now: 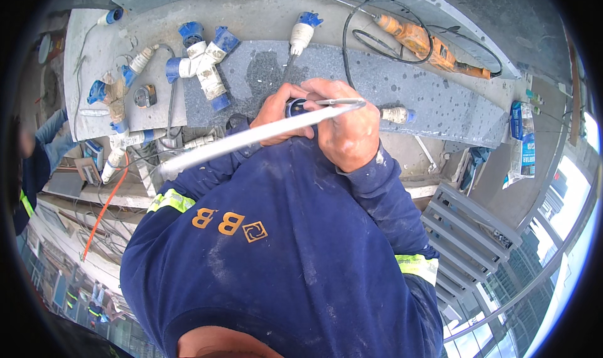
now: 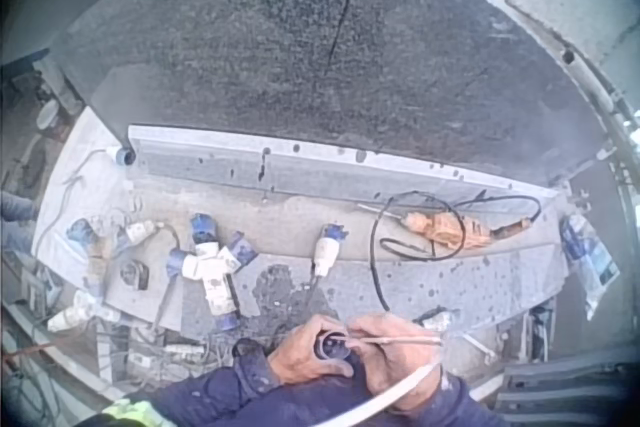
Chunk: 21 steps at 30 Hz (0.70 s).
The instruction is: The person inserts a white cable into a blue electrical plug and secures it by tightening the internal screws with a screwdriver. The person then holds the plug to show the connected cable.
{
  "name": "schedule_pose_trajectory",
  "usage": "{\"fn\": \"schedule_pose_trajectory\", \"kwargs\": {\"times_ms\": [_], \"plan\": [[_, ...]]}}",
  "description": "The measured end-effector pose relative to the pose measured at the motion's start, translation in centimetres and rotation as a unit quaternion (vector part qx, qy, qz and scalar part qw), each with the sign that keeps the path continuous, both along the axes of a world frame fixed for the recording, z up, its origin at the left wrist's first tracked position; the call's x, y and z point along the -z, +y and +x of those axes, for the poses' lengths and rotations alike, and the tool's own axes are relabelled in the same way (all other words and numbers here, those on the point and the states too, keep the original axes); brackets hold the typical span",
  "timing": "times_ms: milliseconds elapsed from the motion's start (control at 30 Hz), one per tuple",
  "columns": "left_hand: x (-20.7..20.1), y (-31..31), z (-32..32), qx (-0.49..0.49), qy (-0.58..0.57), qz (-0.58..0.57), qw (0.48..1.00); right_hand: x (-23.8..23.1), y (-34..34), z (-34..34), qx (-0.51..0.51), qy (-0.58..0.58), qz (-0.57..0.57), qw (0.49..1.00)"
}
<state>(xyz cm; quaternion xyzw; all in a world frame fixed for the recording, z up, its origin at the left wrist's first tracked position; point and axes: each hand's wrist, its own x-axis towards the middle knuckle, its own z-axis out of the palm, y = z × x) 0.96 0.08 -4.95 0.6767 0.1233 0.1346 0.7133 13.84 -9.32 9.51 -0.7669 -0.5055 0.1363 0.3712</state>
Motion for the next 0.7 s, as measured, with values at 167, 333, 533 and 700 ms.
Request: {"fn": "schedule_pose_trajectory", "kwargs": {"times_ms": [167, 333, 533, 700], "plan": [[0.4, 0.1, -0.1, 0.02, -0.018, -0.03, 0.999, 0.2, 0.0, 1.0, -0.072, -0.034, 0.028, 0.996], [0.1, 0.1, 0.4, 0.007, -0.113, -0.007, 0.994, 0.0, 0.3, 0.9, -0.065, -0.027, 0.025, 0.997], [-0.5, 0.0, 0.7, -0.016, -0.113, -0.007, 0.993, -0.7, -0.7, -1.3, 0.1, 0.041, 0.007, 0.994], [-0.2, -0.2, 0.4, -0.002, -0.074, -0.012, 0.997, -2.7, -0.4, -0.8, 0.097, -0.07, -0.003, 0.993]]}}
